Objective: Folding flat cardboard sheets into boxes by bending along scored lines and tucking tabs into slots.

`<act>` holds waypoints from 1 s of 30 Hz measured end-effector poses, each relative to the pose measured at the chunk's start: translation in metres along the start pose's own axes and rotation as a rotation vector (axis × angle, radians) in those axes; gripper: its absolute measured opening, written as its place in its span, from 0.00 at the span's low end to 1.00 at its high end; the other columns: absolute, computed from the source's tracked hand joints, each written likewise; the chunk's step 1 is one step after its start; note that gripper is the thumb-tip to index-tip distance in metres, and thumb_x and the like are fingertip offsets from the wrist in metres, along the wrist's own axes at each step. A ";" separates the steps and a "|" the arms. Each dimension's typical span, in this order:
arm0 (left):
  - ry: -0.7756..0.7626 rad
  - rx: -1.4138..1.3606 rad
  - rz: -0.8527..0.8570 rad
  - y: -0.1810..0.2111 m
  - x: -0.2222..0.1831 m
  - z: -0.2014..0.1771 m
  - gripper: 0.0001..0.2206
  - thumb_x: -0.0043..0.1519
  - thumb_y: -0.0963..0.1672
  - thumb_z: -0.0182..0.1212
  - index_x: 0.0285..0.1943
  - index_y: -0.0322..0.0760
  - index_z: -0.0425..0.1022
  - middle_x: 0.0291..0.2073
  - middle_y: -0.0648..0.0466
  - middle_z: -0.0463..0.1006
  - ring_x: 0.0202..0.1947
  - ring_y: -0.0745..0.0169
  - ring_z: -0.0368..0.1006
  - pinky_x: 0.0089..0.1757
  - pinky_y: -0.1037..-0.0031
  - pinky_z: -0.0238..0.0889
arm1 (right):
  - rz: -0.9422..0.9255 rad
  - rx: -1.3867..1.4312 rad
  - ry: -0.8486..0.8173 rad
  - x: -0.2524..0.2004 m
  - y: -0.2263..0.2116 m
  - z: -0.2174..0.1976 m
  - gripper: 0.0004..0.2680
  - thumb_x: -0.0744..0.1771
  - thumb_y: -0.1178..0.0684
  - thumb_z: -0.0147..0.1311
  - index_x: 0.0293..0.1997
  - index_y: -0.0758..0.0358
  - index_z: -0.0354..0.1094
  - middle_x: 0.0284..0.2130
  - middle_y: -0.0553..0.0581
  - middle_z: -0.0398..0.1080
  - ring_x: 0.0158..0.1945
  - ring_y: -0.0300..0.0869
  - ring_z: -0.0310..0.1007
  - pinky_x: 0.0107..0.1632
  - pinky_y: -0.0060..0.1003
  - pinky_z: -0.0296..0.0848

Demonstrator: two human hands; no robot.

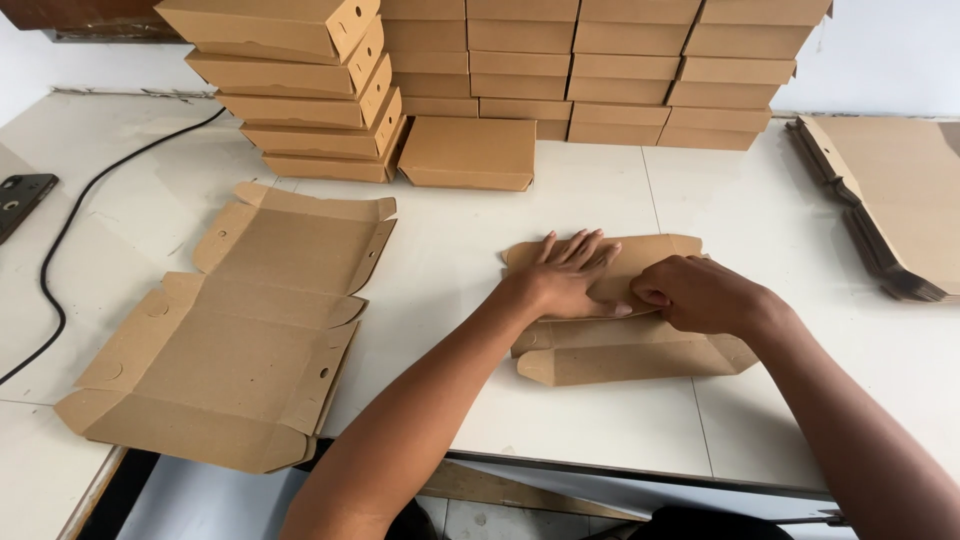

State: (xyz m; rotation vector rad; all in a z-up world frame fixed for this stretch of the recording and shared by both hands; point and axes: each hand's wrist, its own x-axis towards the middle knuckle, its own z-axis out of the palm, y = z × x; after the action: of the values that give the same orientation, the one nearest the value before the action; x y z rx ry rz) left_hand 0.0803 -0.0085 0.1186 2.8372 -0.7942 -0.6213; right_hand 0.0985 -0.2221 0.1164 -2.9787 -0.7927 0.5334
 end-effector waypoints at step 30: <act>-0.005 0.087 -0.080 -0.033 -0.020 0.042 0.45 0.61 0.69 0.22 0.82 0.51 0.21 0.80 0.55 0.17 0.79 0.57 0.14 0.70 0.44 0.09 | 0.263 0.081 0.279 -0.018 0.023 0.061 0.26 0.71 0.28 0.23 0.81 0.39 0.31 0.79 0.46 0.32 0.81 0.43 0.27 0.78 0.54 0.24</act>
State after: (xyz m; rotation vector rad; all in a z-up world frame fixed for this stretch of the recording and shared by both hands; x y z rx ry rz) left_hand 0.0624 0.0294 0.0799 2.9602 -0.7285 -0.6197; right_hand 0.0744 -0.2555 0.0626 -3.0021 -0.3527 0.1411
